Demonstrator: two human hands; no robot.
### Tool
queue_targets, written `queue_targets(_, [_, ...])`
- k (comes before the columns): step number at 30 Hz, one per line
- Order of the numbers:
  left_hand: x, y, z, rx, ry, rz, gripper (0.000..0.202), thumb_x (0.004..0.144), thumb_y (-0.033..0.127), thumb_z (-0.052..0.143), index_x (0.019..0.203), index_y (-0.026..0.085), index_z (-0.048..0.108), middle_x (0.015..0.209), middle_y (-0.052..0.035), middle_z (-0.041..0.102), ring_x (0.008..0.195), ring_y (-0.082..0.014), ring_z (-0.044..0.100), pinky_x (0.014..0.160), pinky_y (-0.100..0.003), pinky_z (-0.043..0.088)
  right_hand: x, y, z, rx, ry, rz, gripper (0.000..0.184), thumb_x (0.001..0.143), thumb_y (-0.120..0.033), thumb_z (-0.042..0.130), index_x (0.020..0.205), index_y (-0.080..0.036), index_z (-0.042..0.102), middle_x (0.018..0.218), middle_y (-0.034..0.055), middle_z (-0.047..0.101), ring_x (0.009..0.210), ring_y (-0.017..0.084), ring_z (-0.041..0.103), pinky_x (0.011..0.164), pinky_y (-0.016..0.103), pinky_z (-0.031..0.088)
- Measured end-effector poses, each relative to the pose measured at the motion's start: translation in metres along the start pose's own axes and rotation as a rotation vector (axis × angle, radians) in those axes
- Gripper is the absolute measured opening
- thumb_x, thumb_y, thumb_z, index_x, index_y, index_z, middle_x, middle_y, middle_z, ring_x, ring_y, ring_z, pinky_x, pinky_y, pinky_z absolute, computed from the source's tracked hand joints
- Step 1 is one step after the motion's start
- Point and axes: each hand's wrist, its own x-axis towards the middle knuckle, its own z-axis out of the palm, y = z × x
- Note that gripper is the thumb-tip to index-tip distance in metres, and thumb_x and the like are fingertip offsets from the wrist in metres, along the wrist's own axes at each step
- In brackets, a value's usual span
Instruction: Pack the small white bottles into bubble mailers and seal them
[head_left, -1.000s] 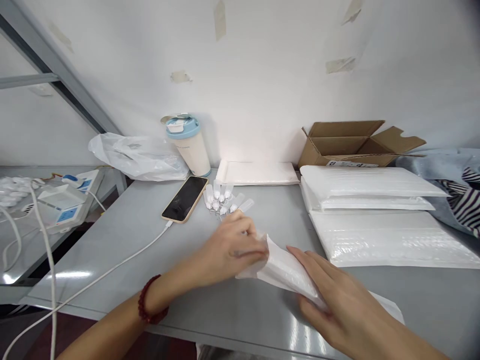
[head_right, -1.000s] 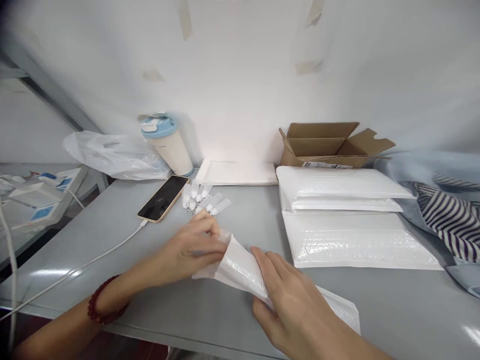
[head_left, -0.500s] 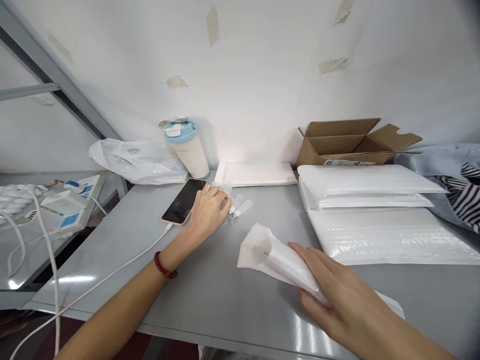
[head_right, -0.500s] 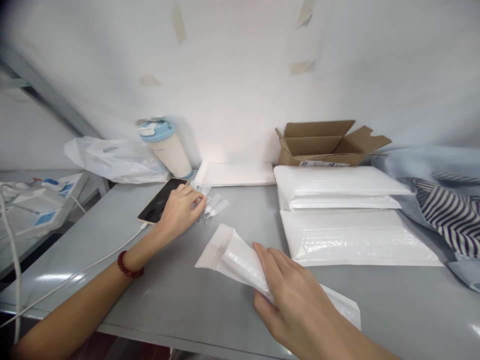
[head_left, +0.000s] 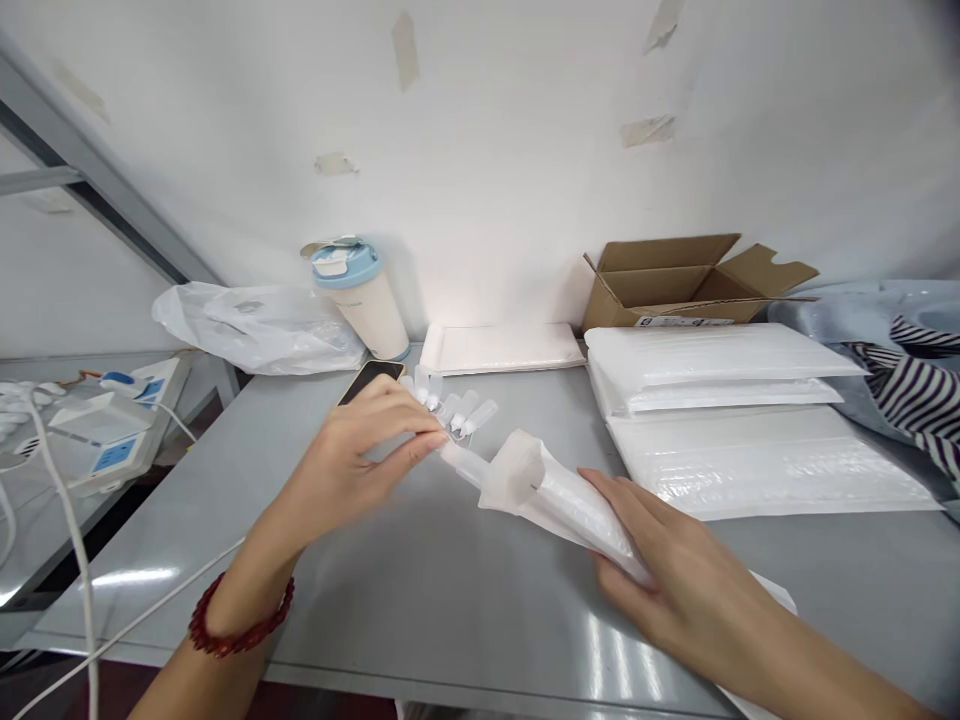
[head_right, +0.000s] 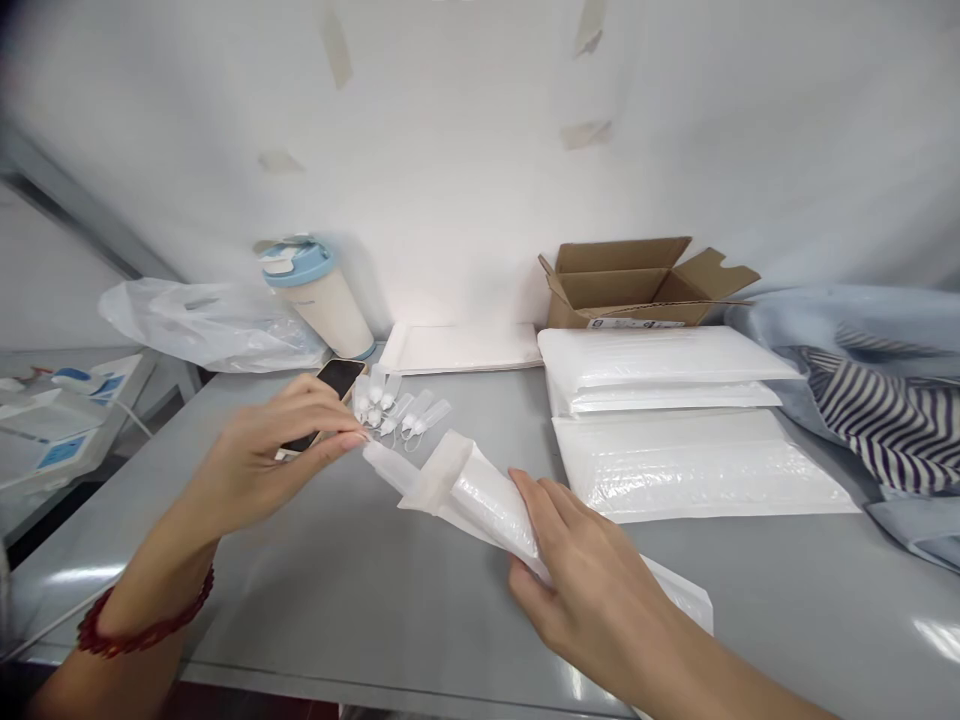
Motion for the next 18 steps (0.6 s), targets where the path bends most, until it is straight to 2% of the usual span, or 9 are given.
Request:
queue_targets(8, [-0.004, 0.017, 0.031, -0.052, -0.185, 0.108, 0.013, 0.091, 0.018, 0.051, 0.084, 0.018, 0.063, 0.077, -0.0018, 0.062, 0.079, -0.0153, 0.048, 0.075, -0.031, 0.041, 0.002, -0.003, -0.003, 0.072, -0.058, 0.039, 0.051, 0.084, -0.021, 0.041, 0.133, -0.022, 0.029, 0.106, 0.0098, 0.058, 0.086, 0.022, 0.061, 0.068, 0.038, 0.054])
queue_targets(13, [-0.007, 0.017, 0.018, 0.039, -0.160, 0.140, 0.012, 0.091, 0.017, 0.051, 0.089, 0.020, 0.063, 0.083, -0.0014, 0.064, 0.085, -0.0165, 0.049, 0.080, -0.033, 0.040, 0.003, -0.004, -0.005, 0.052, -0.058, 0.052, 0.050, 0.084, -0.021, 0.042, 0.133, -0.023, 0.030, 0.107, 0.0095, 0.056, 0.084, 0.022, 0.060, 0.067, 0.039, 0.054])
queue_targets(18, [-0.008, 0.015, 0.008, 0.110, -0.174, 0.178, 0.013, 0.090, 0.014, 0.052, 0.091, 0.021, 0.063, 0.086, 0.0004, 0.065, 0.089, -0.0162, 0.050, 0.082, -0.033, 0.038, 0.003, -0.005, -0.004, 0.064, -0.067, -0.011, 0.054, 0.083, -0.019, 0.043, 0.135, -0.024, 0.027, 0.107, 0.0086, 0.054, 0.088, 0.021, 0.057, 0.071, 0.039, 0.053])
